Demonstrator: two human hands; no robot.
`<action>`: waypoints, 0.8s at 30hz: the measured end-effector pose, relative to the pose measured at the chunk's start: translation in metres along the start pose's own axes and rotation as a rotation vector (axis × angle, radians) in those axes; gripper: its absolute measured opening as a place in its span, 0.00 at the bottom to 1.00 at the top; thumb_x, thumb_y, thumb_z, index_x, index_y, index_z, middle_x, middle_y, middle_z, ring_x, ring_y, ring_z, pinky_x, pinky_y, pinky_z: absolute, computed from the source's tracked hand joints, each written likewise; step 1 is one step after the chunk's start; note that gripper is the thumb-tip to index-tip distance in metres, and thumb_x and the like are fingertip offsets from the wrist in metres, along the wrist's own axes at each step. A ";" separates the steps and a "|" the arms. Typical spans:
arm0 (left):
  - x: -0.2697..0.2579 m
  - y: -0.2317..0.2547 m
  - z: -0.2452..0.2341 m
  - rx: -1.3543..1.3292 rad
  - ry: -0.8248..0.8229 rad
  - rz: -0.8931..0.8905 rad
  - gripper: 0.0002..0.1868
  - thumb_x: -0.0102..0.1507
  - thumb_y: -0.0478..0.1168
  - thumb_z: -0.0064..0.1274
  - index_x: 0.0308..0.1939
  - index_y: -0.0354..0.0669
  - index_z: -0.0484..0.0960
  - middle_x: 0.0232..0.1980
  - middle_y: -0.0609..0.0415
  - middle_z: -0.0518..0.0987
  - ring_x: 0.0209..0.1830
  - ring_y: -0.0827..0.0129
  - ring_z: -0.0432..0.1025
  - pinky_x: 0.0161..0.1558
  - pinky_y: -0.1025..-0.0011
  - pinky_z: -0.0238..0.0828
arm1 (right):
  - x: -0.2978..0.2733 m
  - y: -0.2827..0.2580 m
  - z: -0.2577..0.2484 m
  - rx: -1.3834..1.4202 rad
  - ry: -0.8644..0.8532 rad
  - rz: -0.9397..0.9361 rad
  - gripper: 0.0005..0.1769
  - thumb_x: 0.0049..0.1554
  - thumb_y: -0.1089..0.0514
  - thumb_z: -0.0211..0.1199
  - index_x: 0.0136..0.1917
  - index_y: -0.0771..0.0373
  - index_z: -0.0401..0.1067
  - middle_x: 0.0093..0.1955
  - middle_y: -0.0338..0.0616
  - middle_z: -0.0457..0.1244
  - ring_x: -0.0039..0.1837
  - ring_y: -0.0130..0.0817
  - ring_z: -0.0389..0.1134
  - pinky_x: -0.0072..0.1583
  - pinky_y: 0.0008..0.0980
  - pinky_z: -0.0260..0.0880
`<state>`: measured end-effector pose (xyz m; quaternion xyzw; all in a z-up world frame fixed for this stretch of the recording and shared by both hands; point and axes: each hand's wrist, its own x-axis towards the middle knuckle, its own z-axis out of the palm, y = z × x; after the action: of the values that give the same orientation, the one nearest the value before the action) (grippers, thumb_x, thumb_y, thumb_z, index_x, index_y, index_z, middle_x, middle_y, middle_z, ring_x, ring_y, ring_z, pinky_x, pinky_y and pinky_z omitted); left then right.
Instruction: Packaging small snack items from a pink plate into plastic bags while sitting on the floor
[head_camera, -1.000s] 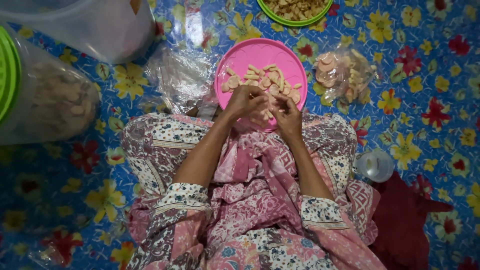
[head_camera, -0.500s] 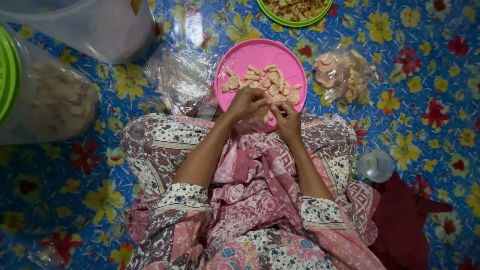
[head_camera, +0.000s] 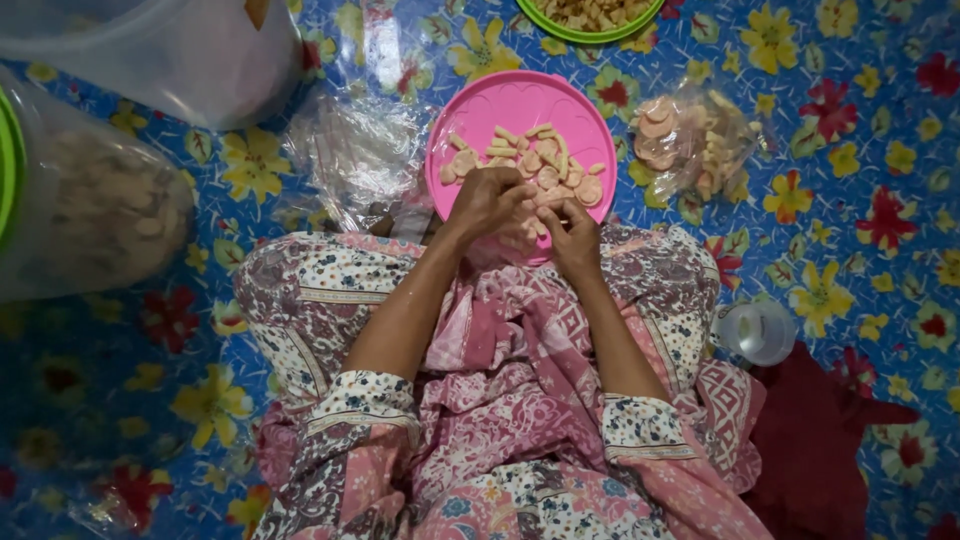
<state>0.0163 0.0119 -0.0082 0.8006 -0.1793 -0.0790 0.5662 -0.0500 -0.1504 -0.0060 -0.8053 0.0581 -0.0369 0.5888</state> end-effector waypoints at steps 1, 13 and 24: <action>-0.003 0.010 -0.003 0.000 -0.002 -0.003 0.05 0.55 0.43 0.57 0.25 0.50 0.81 0.21 0.53 0.77 0.24 0.64 0.73 0.30 0.70 0.67 | 0.000 0.000 0.000 0.001 0.000 0.003 0.06 0.55 0.59 0.62 0.40 0.63 0.71 0.36 0.45 0.61 0.42 0.34 0.65 0.41 0.28 0.67; -0.002 0.011 -0.003 -0.026 0.006 -0.115 0.08 0.58 0.43 0.52 0.25 0.48 0.79 0.21 0.50 0.76 0.26 0.59 0.73 0.31 0.67 0.66 | 0.004 0.007 0.000 0.045 0.052 0.067 0.07 0.52 0.59 0.65 0.34 0.61 0.71 0.27 0.40 0.60 0.32 0.24 0.59 0.36 0.22 0.60; 0.008 0.016 -0.015 -0.055 0.308 -0.102 0.11 0.63 0.45 0.47 0.45 0.45 0.77 0.35 0.45 0.78 0.39 0.54 0.74 0.42 0.61 0.72 | -0.010 -0.079 -0.020 0.349 0.125 0.294 0.05 0.57 0.57 0.53 0.43 0.60 0.62 0.35 0.47 0.63 0.33 0.32 0.66 0.28 0.25 0.68</action>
<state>0.0259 0.0171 0.0121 0.7957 -0.0473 0.0109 0.6037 -0.0585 -0.1440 0.0757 -0.6703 0.2038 -0.0102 0.7135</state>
